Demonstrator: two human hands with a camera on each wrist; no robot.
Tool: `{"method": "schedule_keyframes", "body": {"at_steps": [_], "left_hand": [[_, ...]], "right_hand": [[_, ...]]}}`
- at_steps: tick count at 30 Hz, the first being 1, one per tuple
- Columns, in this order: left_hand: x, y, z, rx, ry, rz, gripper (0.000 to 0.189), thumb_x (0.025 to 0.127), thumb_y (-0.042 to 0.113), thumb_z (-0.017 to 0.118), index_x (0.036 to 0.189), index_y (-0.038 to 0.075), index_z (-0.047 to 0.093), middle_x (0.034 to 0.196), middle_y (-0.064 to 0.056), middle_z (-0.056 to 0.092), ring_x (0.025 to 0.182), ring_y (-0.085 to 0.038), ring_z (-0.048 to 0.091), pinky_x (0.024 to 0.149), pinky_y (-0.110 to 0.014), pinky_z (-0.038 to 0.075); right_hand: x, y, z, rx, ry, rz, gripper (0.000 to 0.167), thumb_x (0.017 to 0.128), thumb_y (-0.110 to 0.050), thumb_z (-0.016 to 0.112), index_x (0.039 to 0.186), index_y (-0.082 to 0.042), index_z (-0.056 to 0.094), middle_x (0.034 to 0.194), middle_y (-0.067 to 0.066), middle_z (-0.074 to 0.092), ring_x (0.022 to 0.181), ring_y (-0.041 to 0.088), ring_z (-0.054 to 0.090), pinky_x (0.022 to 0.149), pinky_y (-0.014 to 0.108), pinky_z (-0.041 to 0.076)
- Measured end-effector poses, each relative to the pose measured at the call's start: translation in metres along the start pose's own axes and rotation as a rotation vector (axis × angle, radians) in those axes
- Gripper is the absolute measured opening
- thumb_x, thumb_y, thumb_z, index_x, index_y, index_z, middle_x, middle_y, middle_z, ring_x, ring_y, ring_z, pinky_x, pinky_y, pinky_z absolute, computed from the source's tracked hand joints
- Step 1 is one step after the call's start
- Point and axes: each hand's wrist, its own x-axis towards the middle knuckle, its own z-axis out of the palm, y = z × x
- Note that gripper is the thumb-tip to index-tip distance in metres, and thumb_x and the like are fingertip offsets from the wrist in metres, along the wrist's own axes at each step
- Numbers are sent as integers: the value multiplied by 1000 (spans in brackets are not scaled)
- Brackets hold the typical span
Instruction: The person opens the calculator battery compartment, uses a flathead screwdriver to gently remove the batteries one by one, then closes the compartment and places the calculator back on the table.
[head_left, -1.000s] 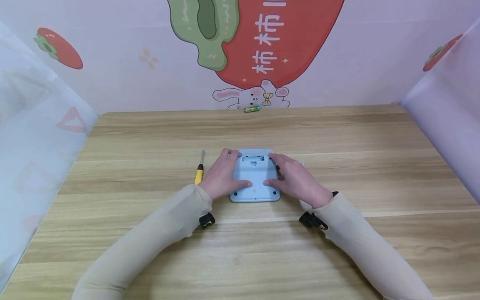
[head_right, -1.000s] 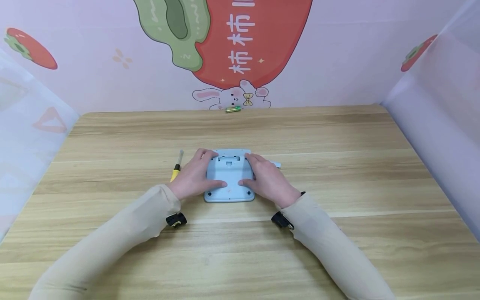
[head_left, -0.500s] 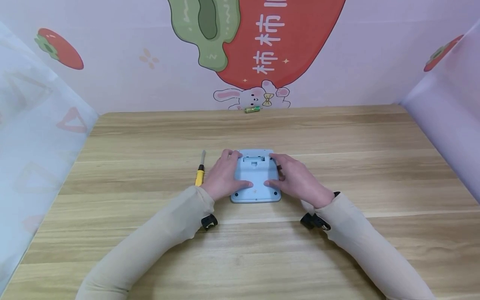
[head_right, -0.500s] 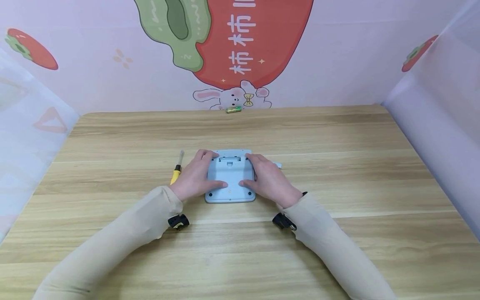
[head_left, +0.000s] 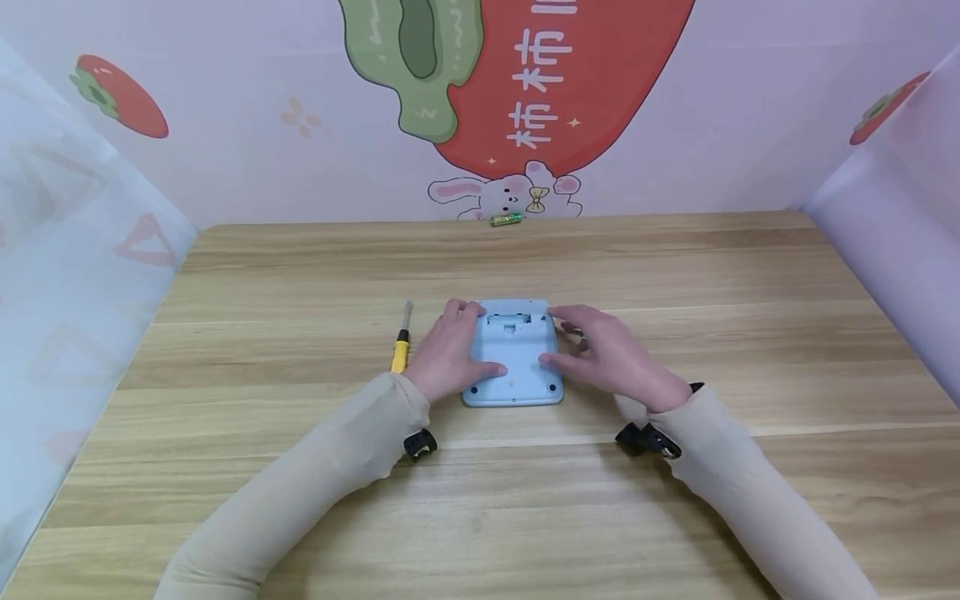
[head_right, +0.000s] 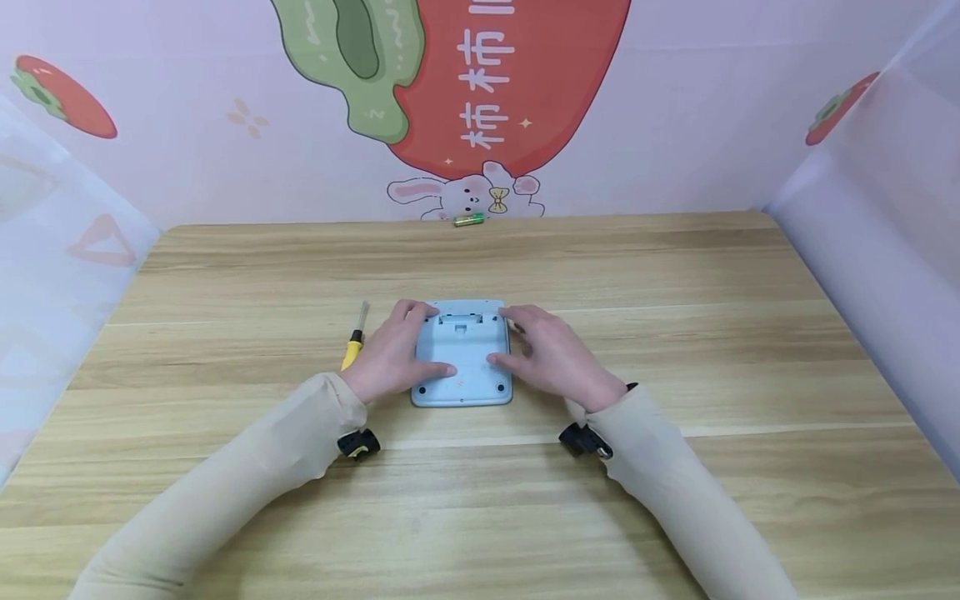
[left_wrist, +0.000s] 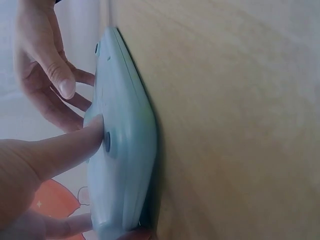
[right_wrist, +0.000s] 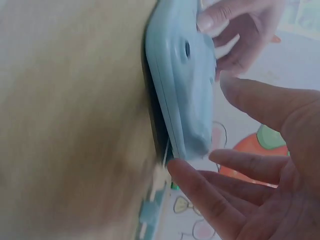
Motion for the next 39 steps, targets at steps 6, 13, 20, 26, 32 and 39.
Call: {"method": "schedule_keyframes", "body": {"at_steps": [6,13,20,26,32,39], "left_hand": [[-1,1,0,-14,1,-9,81,76,32,81,141,6,41,141,-16,38,115,-27,49,102,-40,44],[-1,2,0,-23,4,-12,81,76,31,82,140,5,41,140,-16,38,114,-27,49,102,-39,44],[-1,1,1,-16,7,-10,81,76,31,82,140,5,41,139,-15,39,113,-27,49,101,-39,44],[-1,1,1,-16,7,-12,81,76,31,82,140,5,41,139,-15,39,111,-27,49,100,-39,45],[-1,2,0,-13,7,-11,81,75,31,82,140,6,41,140,-15,38,113,-27,49,101,-40,44],[-1,2,0,-11,8,-3,80,76,31,82,140,5,41,140,-16,38,113,-27,49,101,-39,44]], "right_hand": [[-4,9,-11,-55,32,-4,59,83,-24,76,130,4,54,134,22,54,105,35,63,84,44,54],[-8,13,-19,-128,43,58,46,86,-15,72,124,6,58,127,24,58,107,37,61,88,49,51],[-7,14,-20,-195,58,135,36,86,-11,70,117,6,63,122,26,60,110,41,59,92,54,46],[-5,13,-18,-211,54,143,30,86,-8,69,113,6,66,118,25,63,106,39,61,90,53,48],[-2,11,-16,-205,36,177,27,87,-6,68,111,5,68,114,24,65,100,35,63,86,50,50],[-1,10,-15,-202,38,192,24,87,-4,67,110,4,69,111,23,67,94,32,63,83,48,51]]}}
